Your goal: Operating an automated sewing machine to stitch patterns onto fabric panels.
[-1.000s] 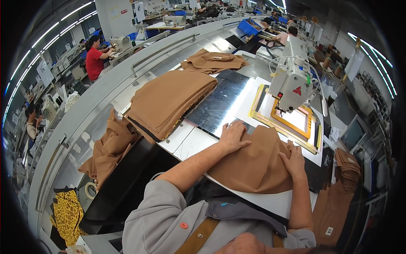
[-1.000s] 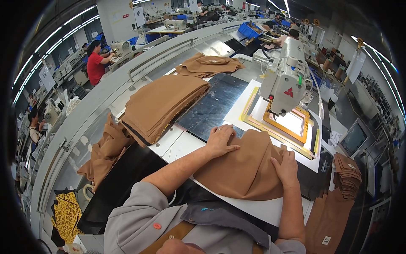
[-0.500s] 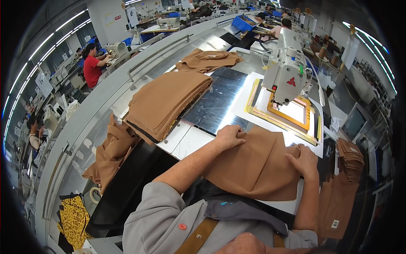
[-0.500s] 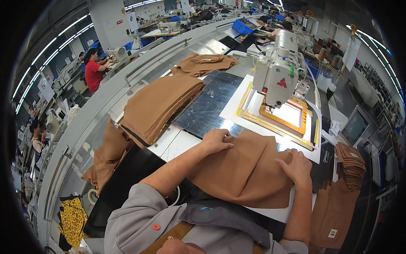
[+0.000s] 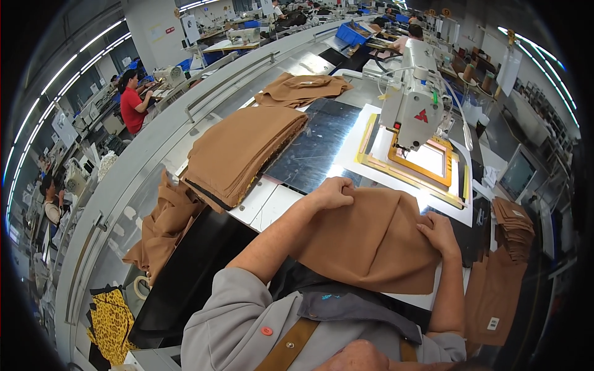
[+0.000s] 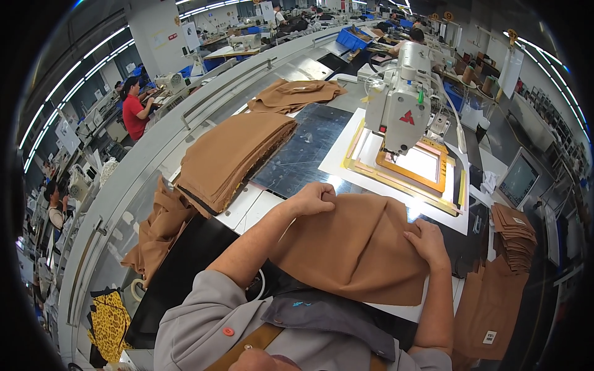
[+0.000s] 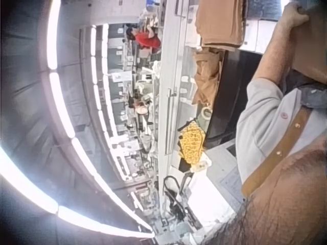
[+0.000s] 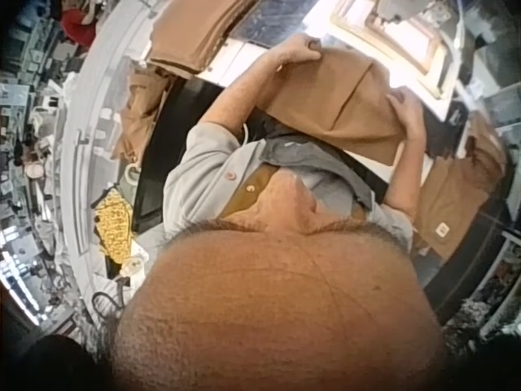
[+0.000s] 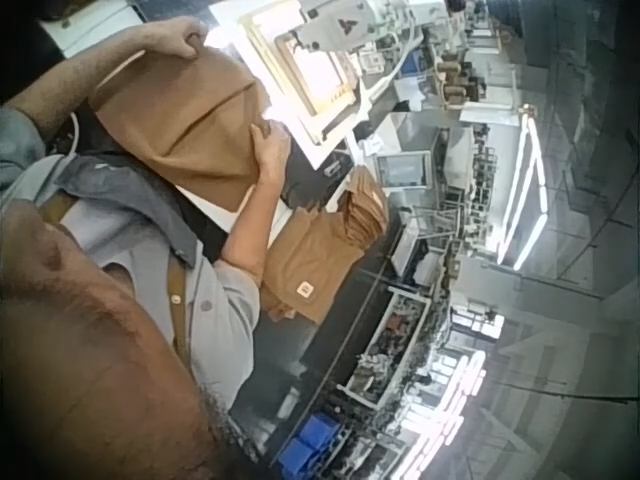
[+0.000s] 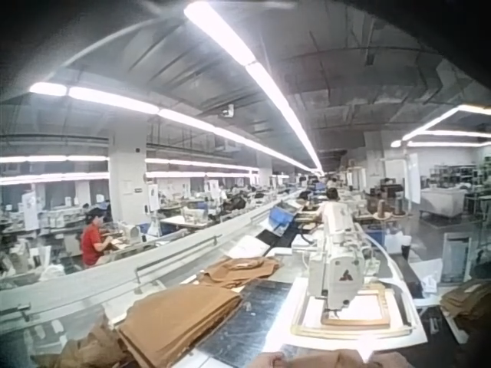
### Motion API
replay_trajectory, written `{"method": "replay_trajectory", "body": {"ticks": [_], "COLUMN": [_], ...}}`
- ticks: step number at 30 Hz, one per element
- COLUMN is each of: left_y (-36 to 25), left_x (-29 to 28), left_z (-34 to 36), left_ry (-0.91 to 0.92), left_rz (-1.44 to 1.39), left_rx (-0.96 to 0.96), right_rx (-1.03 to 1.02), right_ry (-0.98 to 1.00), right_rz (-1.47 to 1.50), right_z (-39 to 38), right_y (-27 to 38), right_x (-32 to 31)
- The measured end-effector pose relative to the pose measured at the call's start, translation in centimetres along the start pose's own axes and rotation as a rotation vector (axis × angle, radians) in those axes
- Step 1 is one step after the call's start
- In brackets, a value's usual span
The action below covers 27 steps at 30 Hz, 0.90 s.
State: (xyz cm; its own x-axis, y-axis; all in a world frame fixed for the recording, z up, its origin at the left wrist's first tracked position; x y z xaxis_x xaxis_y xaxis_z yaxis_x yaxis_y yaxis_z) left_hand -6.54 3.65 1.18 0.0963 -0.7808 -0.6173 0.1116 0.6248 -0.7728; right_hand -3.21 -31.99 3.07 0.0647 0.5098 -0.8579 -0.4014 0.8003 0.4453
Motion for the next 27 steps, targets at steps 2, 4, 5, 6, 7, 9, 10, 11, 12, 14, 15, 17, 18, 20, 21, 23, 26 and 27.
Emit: {"method": "replay_trajectory", "body": {"ticks": [2,4,5,6,7,9,10,11,12,14,15,17,18,20,21,23,26,27], "left_y": [1.0,0.8,0.4,0.0,-0.7,-1.2,-0.7,-0.2,0.2,0.5,0.6,-0.1,-0.4,-1.0,-1.1,-0.8,1.1,1.6], "left_x": [-0.6,-0.5,-0.5,-0.2,0.1,0.8,1.0,1.0,1.2,1.6,1.7,1.8,2.0,1.4,0.9,-0.5,-2.0,-2.4], "left_z": [0.0,0.0,0.0,0.1,0.2,0.8,1.2,1.6,2.1,3.3,3.6,4.0,3.8,2.9,2.6,1.6,0.2,-0.3], "left_ry": [-0.038,-0.068,-0.100,-0.097,-0.101,-0.102,-0.166,-0.231,-0.236,-0.218,-0.219,-0.223,-0.220,-0.291,-0.292,-0.296,-0.371,-0.373], "left_rz": [-0.113,-0.059,-0.004,-0.005,0.006,0.015,-0.085,-0.185,-0.184,-0.356,-0.356,-0.262,-0.264,-0.135,-0.134,-0.103,-0.045,-0.045], "left_rx": [-0.144,-0.103,-0.060,-0.059,-0.086,-0.110,-0.151,-0.190,-0.192,-0.245,-0.244,-0.228,-0.227,-0.101,-0.103,-0.045,-0.007,-0.011], "right_rx": [-0.007,-0.013,0.010,0.033,0.036,-0.049,-0.054,0.009,0.072,-0.022,-0.116,-0.104,-0.096,-0.051,-0.003,-0.015,-0.025,-0.019], "right_ry": [-0.026,-0.054,-0.053,-0.052,-0.053,-0.188,-0.186,-0.189,-0.193,-0.226,-0.259,-0.253,-0.246,-0.138,-0.032,-0.012,0.026,0.039], "right_rz": [0.042,0.084,0.069,0.054,0.052,0.116,0.118,0.069,0.019,-0.054,-0.126,-0.093,-0.057,-0.030,-0.005,0.063,0.242,0.352], "right_z": [-0.5,-0.6,-0.5,-0.3,-0.3,-0.3,-0.1,0.3,0.7,1.2,1.4,1.6,1.7,2.2,2.3,2.0,1.3,1.1], "right_y": [1.1,1.2,0.7,0.3,0.0,-0.2,0.5,1.4,1.9,2.0,2.2,2.0,1.9,2.0,1.9,1.7,2.2,2.4], "right_x": [-0.9,-1.1,-0.9,-0.6,-0.1,0.2,0.3,0.5,0.6,1.4,1.9,2.7,2.9,2.7,2.6,2.2,1.5,1.4]}}
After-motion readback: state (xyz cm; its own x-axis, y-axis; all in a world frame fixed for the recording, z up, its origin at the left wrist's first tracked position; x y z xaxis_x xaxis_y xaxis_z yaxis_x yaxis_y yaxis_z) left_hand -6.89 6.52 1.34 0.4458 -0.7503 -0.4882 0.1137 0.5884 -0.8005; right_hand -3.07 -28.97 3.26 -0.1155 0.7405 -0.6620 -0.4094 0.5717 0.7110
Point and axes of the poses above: each hand's wrist, its own z-axis towards the middle knuckle, its own x-axis out of the palm, y = z × x, the point moved 3 cm from there along z, towards the middle knuckle, and after that the axes turned 12 degrees about -y, right-handed, at the moved point
